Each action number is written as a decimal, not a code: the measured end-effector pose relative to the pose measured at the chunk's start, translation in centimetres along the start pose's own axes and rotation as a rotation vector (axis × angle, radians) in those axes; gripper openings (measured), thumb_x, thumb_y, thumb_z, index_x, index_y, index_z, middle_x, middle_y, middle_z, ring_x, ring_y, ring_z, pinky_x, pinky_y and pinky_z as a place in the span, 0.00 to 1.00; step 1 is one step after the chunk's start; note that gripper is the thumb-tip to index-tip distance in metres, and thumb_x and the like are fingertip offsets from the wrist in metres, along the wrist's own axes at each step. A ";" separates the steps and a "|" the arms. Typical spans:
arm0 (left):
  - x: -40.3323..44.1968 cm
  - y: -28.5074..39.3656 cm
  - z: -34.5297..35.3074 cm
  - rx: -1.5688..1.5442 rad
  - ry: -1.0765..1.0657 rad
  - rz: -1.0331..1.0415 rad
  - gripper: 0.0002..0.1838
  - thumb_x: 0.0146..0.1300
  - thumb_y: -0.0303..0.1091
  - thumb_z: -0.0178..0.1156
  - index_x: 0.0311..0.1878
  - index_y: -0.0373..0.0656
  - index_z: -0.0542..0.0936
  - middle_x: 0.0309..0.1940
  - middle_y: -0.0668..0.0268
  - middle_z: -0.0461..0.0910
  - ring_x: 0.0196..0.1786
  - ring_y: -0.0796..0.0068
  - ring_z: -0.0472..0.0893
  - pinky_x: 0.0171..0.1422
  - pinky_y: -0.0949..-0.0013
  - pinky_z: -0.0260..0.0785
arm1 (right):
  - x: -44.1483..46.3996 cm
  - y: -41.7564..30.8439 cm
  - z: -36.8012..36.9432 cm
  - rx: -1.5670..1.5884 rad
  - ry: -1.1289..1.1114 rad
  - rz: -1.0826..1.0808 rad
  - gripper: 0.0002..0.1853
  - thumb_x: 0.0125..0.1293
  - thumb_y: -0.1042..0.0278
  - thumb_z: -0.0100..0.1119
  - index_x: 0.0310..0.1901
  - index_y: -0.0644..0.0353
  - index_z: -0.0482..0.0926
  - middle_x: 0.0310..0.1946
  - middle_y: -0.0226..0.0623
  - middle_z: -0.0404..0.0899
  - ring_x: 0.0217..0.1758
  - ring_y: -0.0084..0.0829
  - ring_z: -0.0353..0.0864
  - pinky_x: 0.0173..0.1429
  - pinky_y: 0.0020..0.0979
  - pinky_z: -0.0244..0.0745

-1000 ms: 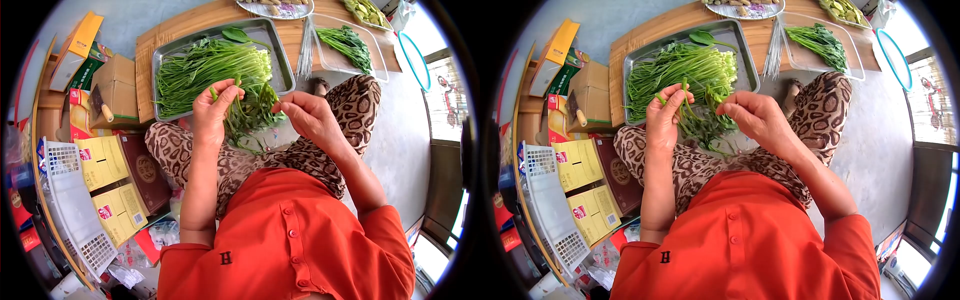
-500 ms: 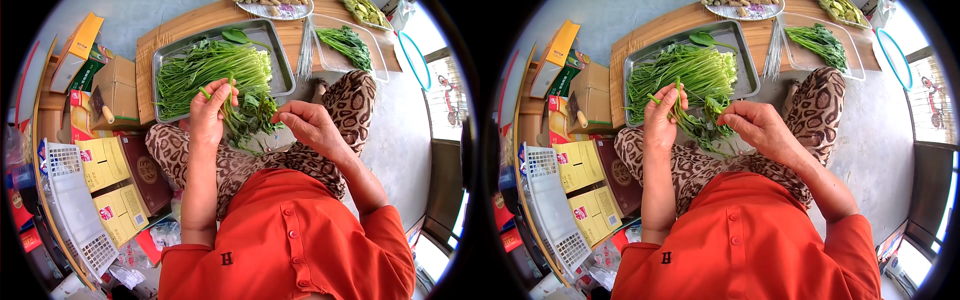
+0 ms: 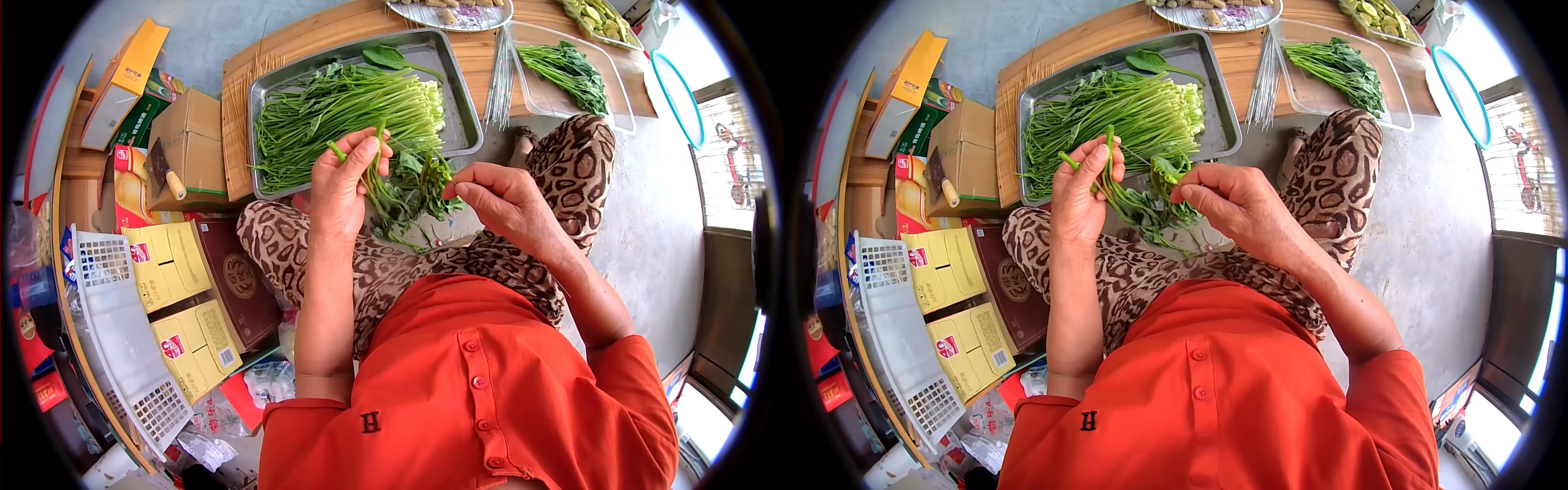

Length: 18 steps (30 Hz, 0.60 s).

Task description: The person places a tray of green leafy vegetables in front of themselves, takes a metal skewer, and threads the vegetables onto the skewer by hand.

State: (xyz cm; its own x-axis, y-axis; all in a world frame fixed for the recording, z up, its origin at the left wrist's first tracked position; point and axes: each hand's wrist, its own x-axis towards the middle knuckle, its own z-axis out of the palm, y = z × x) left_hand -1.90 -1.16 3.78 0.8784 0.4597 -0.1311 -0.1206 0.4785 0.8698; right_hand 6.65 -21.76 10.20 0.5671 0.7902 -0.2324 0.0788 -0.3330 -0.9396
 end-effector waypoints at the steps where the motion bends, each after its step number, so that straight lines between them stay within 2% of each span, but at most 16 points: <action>1: 0.0 0.0 0.0 0.005 -0.004 0.004 0.12 0.63 0.36 0.63 0.45 0.39 0.81 0.32 0.69 0.83 0.28 0.87 0.77 0.25 0.85 0.54 | 0.0 0.0 0.0 -0.001 0.002 0.000 0.12 0.70 0.65 0.51 0.40 0.65 0.80 0.19 0.27 0.68 0.22 0.16 0.63 0.27 0.24 0.62; 10: -0.4 1.1 0.3 0.045 0.008 0.018 0.12 0.62 0.33 0.64 0.44 0.36 0.81 0.32 0.65 0.82 0.28 0.84 0.77 0.28 0.85 0.60 | -0.1 -0.3 0.1 0.001 0.003 -0.029 0.11 0.70 0.66 0.52 0.39 0.66 0.80 0.22 0.32 0.74 0.26 0.18 0.67 0.31 0.25 0.67; 18: -0.4 1.3 -0.2 0.083 -0.022 0.019 0.12 0.62 0.32 0.64 0.44 0.35 0.81 0.32 0.64 0.82 0.28 0.84 0.76 0.28 0.85 0.60 | -0.2 -0.3 0.0 0.027 -0.020 0.007 0.11 0.70 0.66 0.52 0.39 0.65 0.80 0.20 0.26 0.69 0.23 0.15 0.63 0.28 0.23 0.63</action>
State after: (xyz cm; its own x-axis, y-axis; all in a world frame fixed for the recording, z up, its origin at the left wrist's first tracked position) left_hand -2.52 -0.60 4.90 0.8862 0.4514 -0.1043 -0.0998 0.4059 0.9084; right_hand 6.51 -21.77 10.56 0.5512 0.7981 -0.2433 0.0526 -0.3243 -0.9445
